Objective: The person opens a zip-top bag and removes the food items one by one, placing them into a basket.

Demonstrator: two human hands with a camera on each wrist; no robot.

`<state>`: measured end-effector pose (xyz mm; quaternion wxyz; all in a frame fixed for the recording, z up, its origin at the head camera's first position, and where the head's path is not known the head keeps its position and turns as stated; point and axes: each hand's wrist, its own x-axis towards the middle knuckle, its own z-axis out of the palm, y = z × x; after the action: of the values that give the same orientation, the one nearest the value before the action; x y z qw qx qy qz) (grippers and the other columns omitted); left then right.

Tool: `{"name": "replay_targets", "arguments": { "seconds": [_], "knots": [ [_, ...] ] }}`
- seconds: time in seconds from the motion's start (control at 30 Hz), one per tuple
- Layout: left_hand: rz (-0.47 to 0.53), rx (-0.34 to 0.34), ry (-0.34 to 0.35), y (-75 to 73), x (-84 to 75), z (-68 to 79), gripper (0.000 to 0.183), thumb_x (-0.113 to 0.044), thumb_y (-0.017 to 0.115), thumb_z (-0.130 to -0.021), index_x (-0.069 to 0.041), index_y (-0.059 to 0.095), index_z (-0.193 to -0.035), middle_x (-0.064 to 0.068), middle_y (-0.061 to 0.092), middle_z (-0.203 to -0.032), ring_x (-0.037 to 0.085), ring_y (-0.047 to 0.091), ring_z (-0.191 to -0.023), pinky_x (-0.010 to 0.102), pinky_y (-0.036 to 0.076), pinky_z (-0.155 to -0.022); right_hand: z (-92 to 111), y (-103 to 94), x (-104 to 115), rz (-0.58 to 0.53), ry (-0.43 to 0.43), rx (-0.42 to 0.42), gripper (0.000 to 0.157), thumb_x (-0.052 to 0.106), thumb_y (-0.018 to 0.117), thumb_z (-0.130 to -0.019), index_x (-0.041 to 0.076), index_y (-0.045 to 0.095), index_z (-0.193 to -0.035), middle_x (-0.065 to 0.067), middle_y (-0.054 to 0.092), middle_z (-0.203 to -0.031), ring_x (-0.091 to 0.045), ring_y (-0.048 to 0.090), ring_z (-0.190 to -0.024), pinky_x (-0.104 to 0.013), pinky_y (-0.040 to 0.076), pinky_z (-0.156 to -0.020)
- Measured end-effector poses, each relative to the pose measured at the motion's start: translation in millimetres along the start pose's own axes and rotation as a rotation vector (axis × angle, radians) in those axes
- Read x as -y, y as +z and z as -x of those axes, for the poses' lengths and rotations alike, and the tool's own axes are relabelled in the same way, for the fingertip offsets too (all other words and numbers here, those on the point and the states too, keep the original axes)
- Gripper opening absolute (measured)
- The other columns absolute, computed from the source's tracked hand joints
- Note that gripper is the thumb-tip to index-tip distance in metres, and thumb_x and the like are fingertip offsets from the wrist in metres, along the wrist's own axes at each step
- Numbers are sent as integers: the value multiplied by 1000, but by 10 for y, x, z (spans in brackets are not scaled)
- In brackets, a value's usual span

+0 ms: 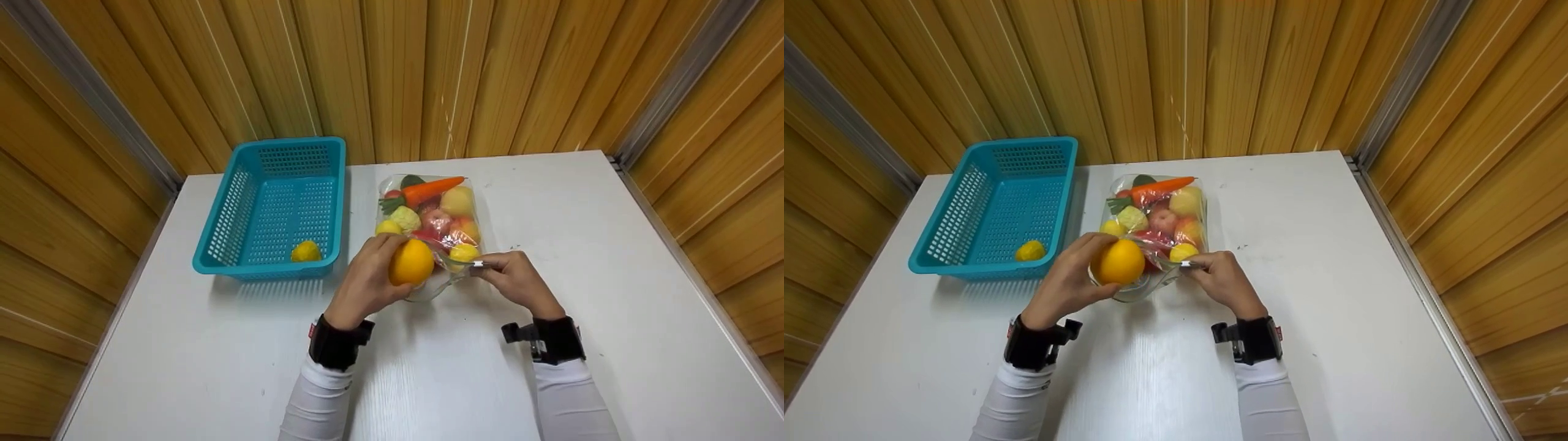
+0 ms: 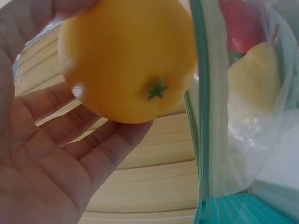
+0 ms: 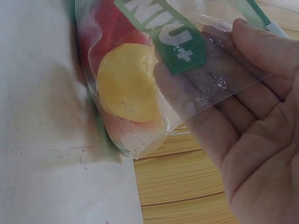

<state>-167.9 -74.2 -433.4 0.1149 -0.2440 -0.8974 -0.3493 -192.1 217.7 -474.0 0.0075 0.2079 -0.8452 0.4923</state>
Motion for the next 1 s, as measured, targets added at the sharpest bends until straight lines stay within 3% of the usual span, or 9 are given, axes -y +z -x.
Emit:
{"name": "replay_targets", "arguments": {
  "seconds": [0.23, 0.47, 0.63, 0.83, 1.0],
  "knots": [
    [50, -138, -98, -137, 121, -6, 68, -14, 91, -75, -6, 60, -135, 13, 61, -134, 30, 58, -117, 47, 53, -102, 0, 9, 2, -5, -31, -4, 15, -4, 73, -90, -8, 78, -104, -23, 76, -101, -3, 57, -73, -17, 45, -63],
    [47, -375, -183, -298, 336, 12, 67, -11, 90, -74, -4, 61, -134, 16, 60, -135, 34, 57, -119, 51, 50, -102, -4, -1, 9, -27, 8, 15, 17, -1, 74, -91, -7, 78, -107, -22, 76, -104, -5, 56, -73, -18, 44, -62],
    [26, -510, -285, -412, 499, 49, 69, -13, 89, -76, -2, 59, -137, 19, 60, -136, 36, 55, -120, 54, 46, -105, -7, 4, -5, -18, -7, 8, 16, -2, 74, -90, -7, 78, -104, -21, 76, -102, -4, 56, -73, -17, 44, -63],
    [28, -583, -428, -457, 656, 98, 69, -14, 89, -78, 1, 59, -138, 21, 62, -131, 38, 55, -115, 55, 45, -99, 0, 4, 4, -9, -21, 9, 16, -1, 75, -90, -7, 78, -105, -21, 76, -102, -3, 57, -75, -17, 46, -64],
    [22, -579, -534, -438, 742, 110, 69, -15, 88, -80, 0, 56, -139, 22, 62, -131, 39, 53, -115, 55, 43, -98, 0, 9, 2, -8, -20, 8, 16, -2, 75, -90, -7, 78, -105, -22, 76, -102, -5, 55, -71, -18, 43, -62]
  ]
}}
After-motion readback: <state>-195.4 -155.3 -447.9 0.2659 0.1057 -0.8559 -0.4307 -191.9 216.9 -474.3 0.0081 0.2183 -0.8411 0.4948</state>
